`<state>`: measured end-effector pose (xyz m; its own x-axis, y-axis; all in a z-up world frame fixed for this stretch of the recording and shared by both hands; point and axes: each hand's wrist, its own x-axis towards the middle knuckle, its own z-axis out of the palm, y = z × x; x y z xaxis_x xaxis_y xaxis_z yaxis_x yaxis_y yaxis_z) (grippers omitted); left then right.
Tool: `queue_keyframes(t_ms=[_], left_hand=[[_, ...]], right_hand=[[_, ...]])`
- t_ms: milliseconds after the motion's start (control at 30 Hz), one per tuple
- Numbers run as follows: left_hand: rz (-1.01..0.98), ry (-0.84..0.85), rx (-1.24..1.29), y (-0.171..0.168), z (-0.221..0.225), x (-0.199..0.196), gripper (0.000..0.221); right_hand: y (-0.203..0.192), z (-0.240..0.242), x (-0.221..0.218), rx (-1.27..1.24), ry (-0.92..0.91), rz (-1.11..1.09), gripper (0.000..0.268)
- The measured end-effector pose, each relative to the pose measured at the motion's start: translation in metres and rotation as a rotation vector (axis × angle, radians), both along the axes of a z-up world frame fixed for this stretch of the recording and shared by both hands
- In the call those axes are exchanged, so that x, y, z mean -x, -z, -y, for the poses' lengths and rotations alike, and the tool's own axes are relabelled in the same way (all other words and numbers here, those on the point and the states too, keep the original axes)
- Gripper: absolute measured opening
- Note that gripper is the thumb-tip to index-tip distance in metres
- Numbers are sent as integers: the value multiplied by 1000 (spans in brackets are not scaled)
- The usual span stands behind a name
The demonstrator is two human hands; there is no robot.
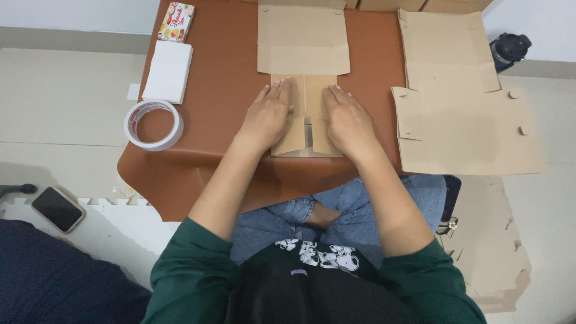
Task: Assembling cardboard boxes by folding flat pre-cut sheets and tucking in the flaps.
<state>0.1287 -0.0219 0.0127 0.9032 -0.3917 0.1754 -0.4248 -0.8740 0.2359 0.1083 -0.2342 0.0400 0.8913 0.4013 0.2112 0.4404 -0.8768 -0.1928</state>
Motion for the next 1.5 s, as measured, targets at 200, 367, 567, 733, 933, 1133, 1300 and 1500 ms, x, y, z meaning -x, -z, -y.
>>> queue_keyframes(t_ms=[200, 367, 567, 733, 933, 1133, 1300, 1500], left_hand=[[115, -61, 10, -4, 20, -8, 52], [356, -398, 123, 26, 24, -31, 66], [178, -419, 177, 26, 24, -31, 81], [141, -318, 238, 24, 23, -31, 81], [106, -271, 114, 34, 24, -43, 71], [236, -225, 52, 53, 22, -73, 71], [208, -239, 89, 51, 19, -98, 66], [59, -247, 21, 20, 16, -85, 63]], right_hand=[[35, -7, -42, 79, 74, 76, 56], [26, -28, -35, -80, 253, 386, 39], [38, -19, -41, -186, 354, 154, 61], [41, -18, -42, -258, 235, 169, 63], [37, -17, -47, -166, 201, 47, 52], [43, -15, -77, -32, 183, 22, 62], [38, -24, -91, -98, 238, 77, 56], [47, -25, -121, 2, 281, 333, 31]])
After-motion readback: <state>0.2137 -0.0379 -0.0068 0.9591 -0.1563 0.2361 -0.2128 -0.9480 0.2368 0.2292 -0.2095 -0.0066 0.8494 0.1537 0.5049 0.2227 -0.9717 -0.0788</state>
